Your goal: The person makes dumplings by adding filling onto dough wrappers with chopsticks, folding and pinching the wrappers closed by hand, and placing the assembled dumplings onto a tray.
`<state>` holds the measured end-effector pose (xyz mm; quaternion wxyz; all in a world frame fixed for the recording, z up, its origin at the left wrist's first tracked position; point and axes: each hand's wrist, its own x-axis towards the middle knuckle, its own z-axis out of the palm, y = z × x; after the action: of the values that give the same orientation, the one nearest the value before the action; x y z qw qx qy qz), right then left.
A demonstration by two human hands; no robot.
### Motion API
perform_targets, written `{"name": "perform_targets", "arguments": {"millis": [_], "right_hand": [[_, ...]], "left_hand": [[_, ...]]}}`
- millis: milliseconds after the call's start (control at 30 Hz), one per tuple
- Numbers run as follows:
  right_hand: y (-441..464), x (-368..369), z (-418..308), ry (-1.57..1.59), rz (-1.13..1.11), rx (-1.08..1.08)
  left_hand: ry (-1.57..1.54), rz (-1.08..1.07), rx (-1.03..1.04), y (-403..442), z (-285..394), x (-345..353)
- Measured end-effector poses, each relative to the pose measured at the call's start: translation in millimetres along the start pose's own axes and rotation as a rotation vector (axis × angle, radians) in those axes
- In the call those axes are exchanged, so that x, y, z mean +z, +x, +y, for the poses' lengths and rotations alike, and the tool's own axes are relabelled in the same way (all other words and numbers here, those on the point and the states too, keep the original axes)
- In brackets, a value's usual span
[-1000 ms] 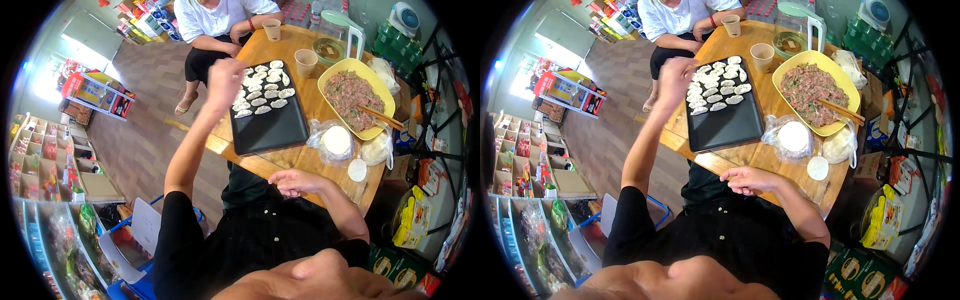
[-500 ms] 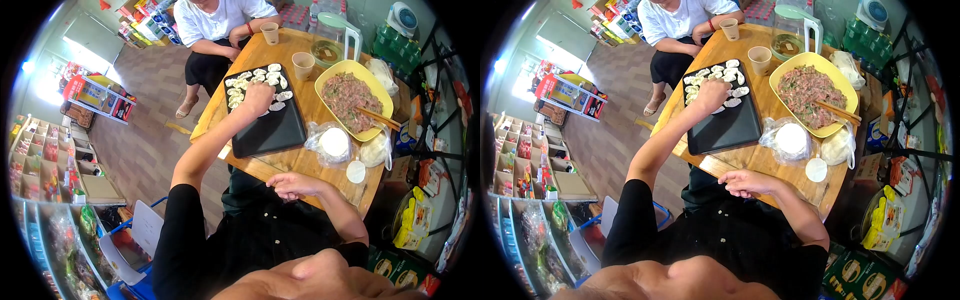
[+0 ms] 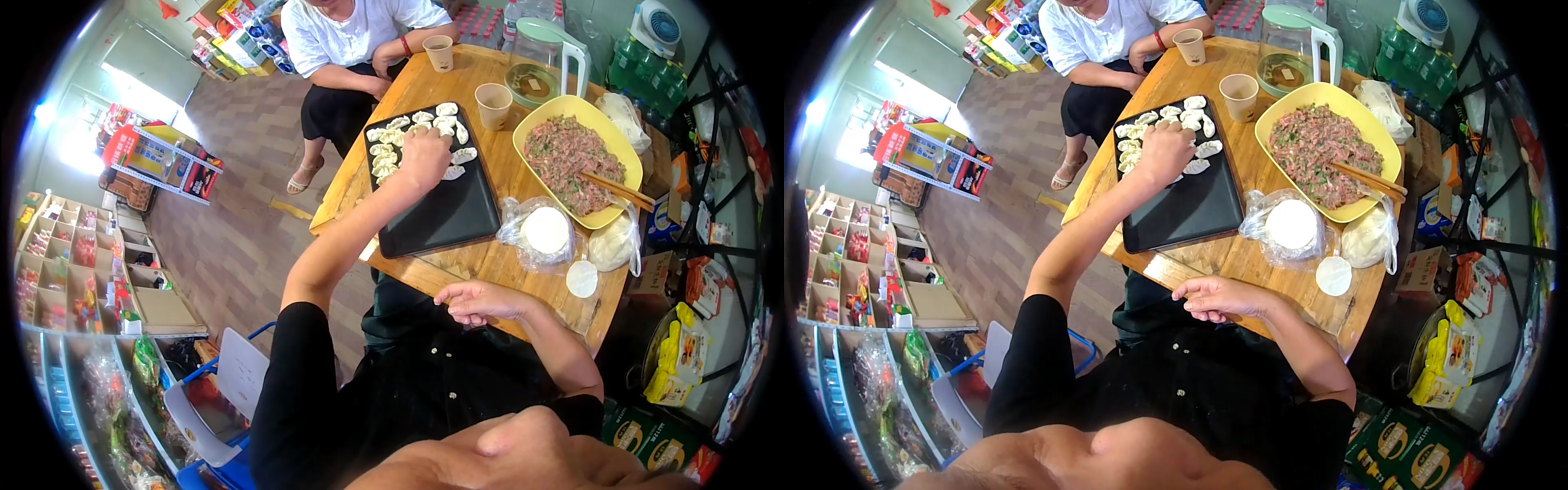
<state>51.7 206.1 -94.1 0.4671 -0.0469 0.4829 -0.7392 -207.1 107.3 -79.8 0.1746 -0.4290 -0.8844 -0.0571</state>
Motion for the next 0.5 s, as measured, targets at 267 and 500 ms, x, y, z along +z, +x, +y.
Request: {"name": "perform_targets", "arguments": {"millis": [267,500], "right_hand": [[-1,1,-2,0.014,0.001,-0.003],[-1,1,-1,-0.029,0.009,-0.003]], "left_hand": [[0.071,-0.076,-0.021,18,22,5],[0.097,-0.145,-0.033,23,26,4]]}}
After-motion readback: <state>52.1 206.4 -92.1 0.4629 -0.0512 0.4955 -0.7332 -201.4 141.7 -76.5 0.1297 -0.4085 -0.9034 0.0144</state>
